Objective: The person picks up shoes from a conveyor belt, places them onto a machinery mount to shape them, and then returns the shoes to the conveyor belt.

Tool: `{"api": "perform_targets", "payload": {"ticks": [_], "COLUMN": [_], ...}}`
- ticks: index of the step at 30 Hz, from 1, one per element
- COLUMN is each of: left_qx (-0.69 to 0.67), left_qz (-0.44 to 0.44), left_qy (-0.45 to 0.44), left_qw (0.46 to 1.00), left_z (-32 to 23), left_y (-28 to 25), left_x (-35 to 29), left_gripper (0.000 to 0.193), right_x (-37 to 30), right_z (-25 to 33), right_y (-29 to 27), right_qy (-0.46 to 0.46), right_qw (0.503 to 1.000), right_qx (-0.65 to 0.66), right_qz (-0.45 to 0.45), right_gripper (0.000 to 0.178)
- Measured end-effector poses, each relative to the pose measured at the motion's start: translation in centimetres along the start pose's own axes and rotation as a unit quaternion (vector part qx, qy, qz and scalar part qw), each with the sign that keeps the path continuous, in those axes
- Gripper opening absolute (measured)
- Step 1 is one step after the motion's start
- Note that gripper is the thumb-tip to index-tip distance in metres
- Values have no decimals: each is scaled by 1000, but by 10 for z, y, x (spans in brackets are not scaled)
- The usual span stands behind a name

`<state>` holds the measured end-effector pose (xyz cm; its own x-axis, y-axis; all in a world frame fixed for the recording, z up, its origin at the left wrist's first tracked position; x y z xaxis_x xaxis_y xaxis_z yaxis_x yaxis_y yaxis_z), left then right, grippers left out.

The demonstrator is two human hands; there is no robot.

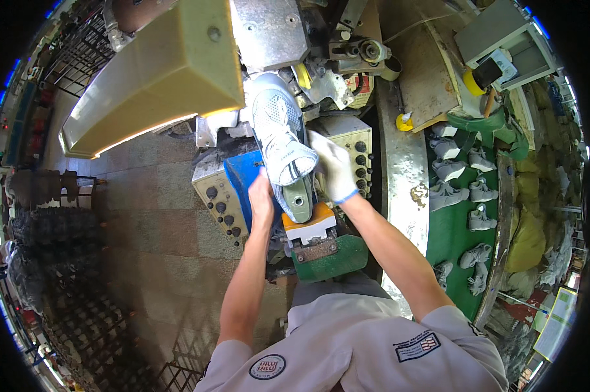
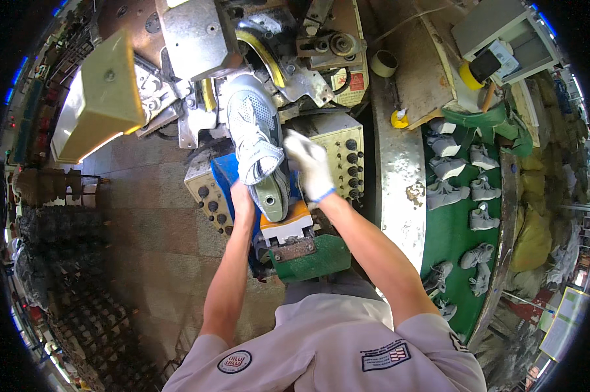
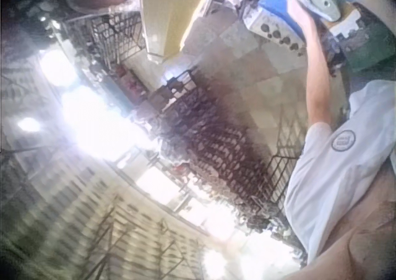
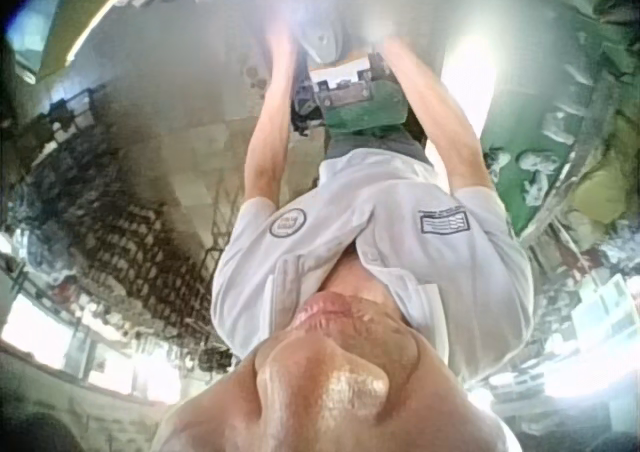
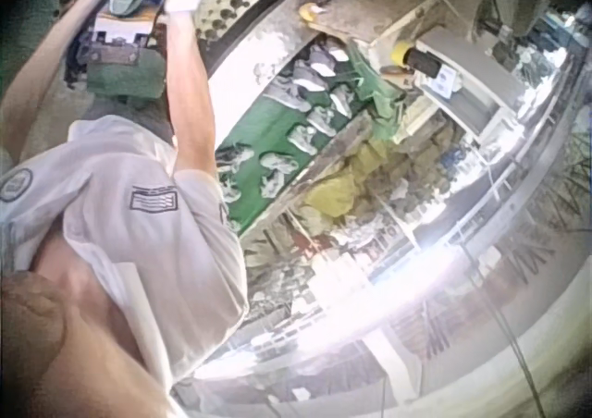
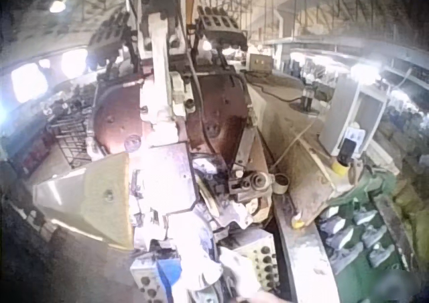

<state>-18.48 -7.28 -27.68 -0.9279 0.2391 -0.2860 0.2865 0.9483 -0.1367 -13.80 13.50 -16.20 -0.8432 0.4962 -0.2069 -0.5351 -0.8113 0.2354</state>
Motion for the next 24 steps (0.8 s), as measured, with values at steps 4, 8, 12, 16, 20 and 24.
{"api": "perform_targets", "payload": {"ticks": [4, 8, 12, 16, 20, 24], "left_qx": [210, 364, 554, 511, 414, 285], "left_qz": [98, 241, 112, 24, 89, 56], "left_qy": [-40, -149, 78, 111, 8, -68], "left_qw": [972, 887, 822, 852, 906, 954], "left_z": [125, 134, 132, 133, 113, 50], "left_y": [-13, 0, 34, 18, -11, -65], "left_x": [-57, -84, -116, -138, -122, -139], "left_gripper": [76, 93, 87, 87, 67, 76], "right_x": [-64, -122, -132, -134, -133, -138], "right_z": [14, 10, 22, 20, 18, 24], "right_y": [-96, -172, -156, -153, -159, -158], "right_qy": [-9, 24, 57, 80, 82, 83], "right_qw": [999, 992, 993, 995, 996, 995], "right_qx": [30, 104, 15, -7, 32, 61], "right_qz": [-15, -72, -105, -65, -23, 14], "right_gripper": [48, 51, 53, 51, 52, 56]}}
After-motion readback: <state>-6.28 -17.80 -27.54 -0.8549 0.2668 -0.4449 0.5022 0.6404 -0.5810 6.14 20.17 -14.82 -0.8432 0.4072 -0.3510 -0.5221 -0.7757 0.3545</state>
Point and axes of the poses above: each hand's wrist, its own x-axis towards the middle knuckle, its own y-axis out of the palm, z = x × y, the point moved 6 cm from there along x, towards the middle knuckle, and after that the axes turned 1 degree about -z, right-handed, at the moved point
